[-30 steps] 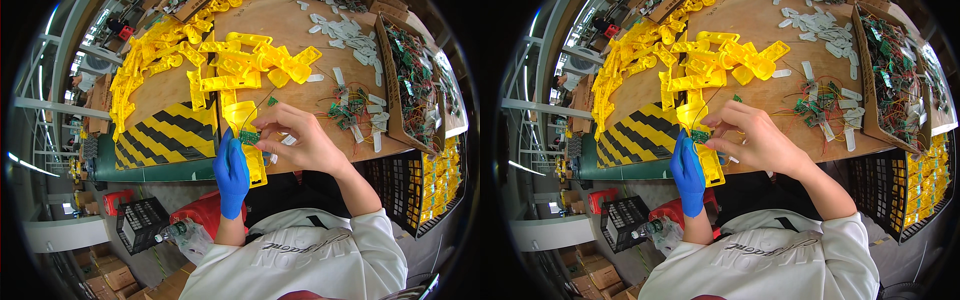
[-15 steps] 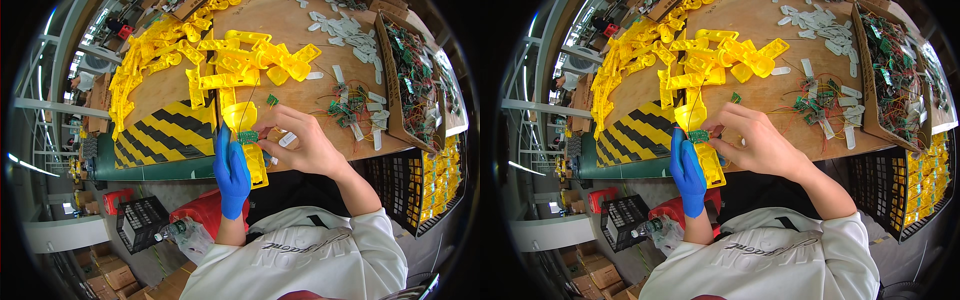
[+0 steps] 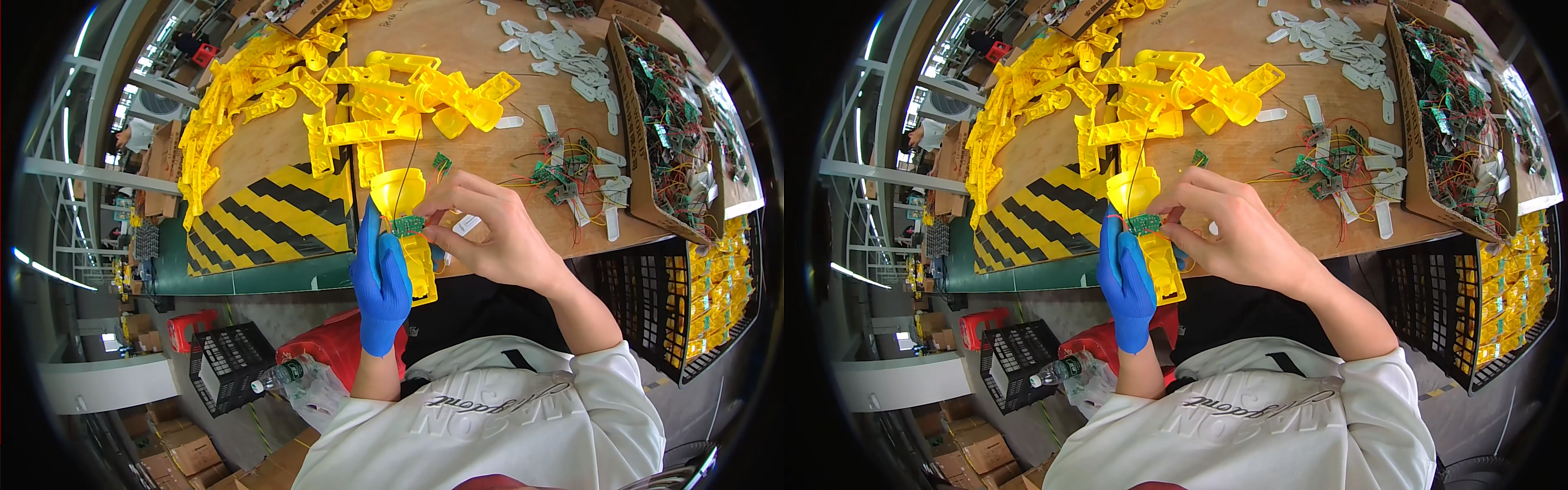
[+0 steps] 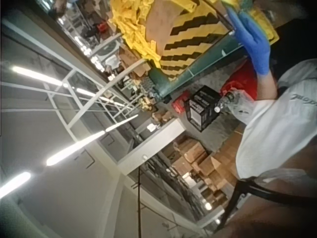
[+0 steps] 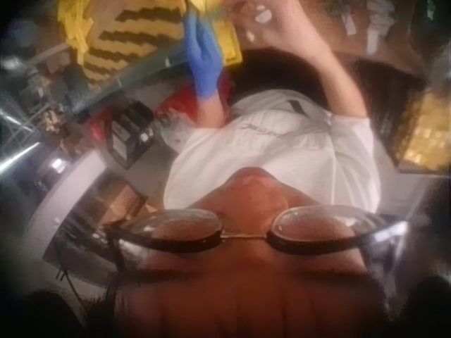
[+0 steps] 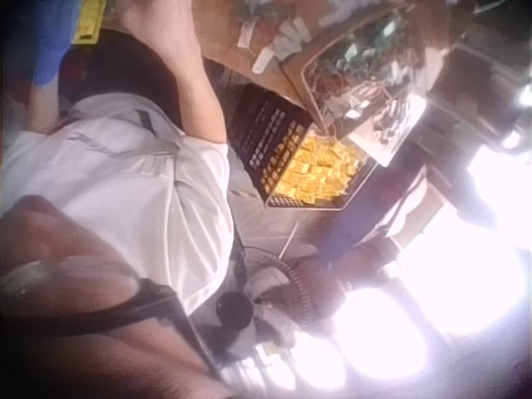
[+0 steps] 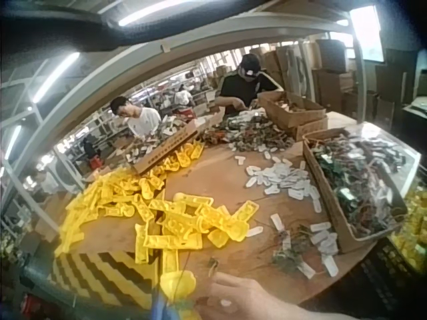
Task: The person assembles electronic circuit boards and wires into yellow plastic housings, then covers them with plastic covers by hand.
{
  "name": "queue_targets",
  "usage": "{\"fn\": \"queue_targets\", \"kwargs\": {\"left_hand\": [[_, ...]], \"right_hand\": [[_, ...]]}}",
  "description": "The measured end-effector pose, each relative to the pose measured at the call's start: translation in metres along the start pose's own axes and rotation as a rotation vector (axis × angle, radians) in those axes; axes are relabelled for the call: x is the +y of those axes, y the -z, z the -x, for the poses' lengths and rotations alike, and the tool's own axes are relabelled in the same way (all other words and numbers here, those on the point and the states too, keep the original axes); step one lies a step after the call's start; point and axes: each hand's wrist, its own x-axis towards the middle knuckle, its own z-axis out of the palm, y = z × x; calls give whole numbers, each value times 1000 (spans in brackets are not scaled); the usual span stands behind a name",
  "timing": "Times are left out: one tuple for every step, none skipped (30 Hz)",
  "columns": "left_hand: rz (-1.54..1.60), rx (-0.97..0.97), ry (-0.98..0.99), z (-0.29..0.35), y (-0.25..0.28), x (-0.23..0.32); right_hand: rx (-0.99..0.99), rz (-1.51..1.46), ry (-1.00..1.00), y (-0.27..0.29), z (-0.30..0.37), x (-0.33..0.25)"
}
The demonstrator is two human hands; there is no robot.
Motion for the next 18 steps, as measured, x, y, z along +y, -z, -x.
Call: {"fn": "queue_targets", "kwargs": {"left_hand": [[-33, 2, -29, 0, 0, -1], [-35, 2, -35, 0, 0, 0], [-2, -17, 24, -1, 0, 3], [31, -33, 78, -2, 2, 6], [30, -32, 58, 1, 3, 10], [-56, 4, 57, 9, 2, 16], [-144, 52, 35, 7, 0, 19], [-132, 54, 36, 9, 1, 13], [-115, 39, 38, 10, -1, 6], [-106, 28, 47, 12, -1, 4], [-99, 27, 13, 14, 0, 3], [-57, 11, 29, 16, 1, 0], [-19, -4, 56, 16, 1, 3], [-15, -6, 39, 15, 0, 5], [152, -13, 81, 15, -1, 9], [319, -19, 124, 14, -2, 11], [324, -21, 115, 14, -2, 12], [385, -36, 185, 15, -1, 12]], "right_hand": [[1, 0, 3, 0, 0, 1], [5, -13, -7, 1, -1, 3], [10, -25, -13, 2, -2, 3], [15, -21, 1, 1, -2, 2], [4, -7, 2, 2, 0, 0], [-6, 10, 8, 2, 2, -4], [-12, 19, 2, 0, 2, -5], [-13, 32, -1, -3, 4, -5], [0, 4, -54, -3, 6, -4], [-13, -18, -63, -3, 8, -1], [-19, -31, -54, -2, 10, 1], [-25, -44, -48, -1, 11, 1], [-15, -33, -32, 0, 12, -3], [-17, -37, -32, 0, 13, -6], [-19, -41, -35, 1, 15, -10], [-14, -33, -26, 1, 16, -13], [-9, -22, -12, 1, 17, -17], [-4, -12, 1, 1, 19, -20]]}}
